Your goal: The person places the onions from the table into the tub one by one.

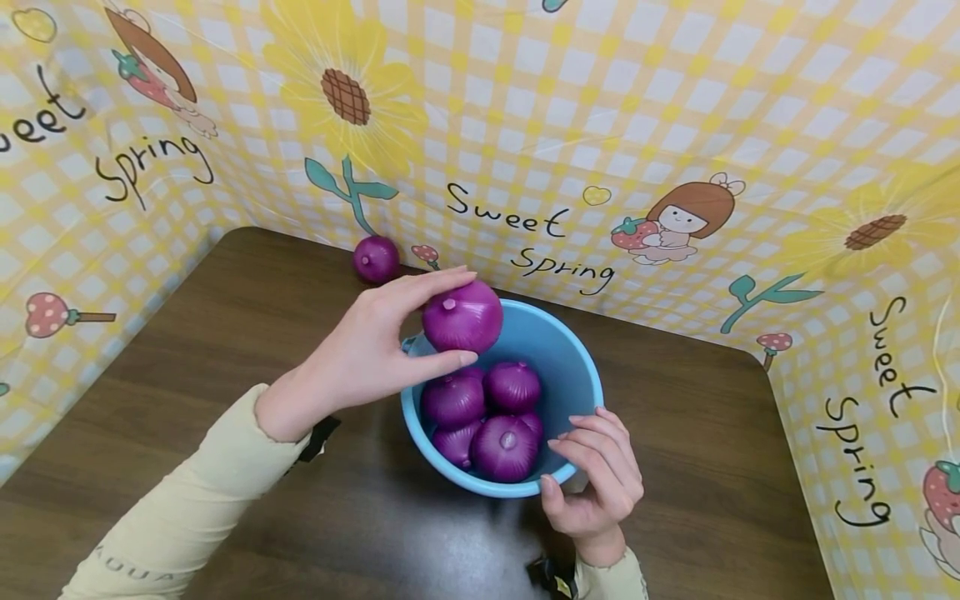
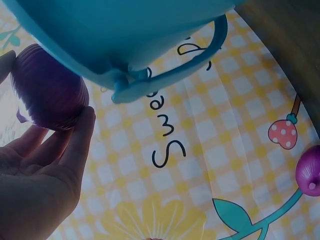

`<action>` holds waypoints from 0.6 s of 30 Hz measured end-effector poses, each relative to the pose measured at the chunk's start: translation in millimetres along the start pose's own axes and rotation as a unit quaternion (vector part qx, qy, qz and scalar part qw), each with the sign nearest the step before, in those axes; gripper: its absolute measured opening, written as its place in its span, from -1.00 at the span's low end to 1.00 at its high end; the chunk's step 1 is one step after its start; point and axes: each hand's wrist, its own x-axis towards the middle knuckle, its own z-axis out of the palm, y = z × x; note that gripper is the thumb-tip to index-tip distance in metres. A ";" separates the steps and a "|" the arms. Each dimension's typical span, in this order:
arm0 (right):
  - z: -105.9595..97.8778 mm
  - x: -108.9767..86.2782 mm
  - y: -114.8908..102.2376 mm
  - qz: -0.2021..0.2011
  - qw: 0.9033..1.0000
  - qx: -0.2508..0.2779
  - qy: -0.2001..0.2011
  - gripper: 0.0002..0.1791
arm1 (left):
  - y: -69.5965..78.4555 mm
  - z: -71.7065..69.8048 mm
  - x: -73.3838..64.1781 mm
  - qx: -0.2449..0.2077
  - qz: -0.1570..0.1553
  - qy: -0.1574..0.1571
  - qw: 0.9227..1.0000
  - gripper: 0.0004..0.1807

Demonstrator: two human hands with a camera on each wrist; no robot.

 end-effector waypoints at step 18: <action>0.3 0.4 -0.4 0.001 1.000 0.004 0.002 -0.49 | -1.0 20.9 1.6 0.013 -0.021 -0.052 0.998 -0.18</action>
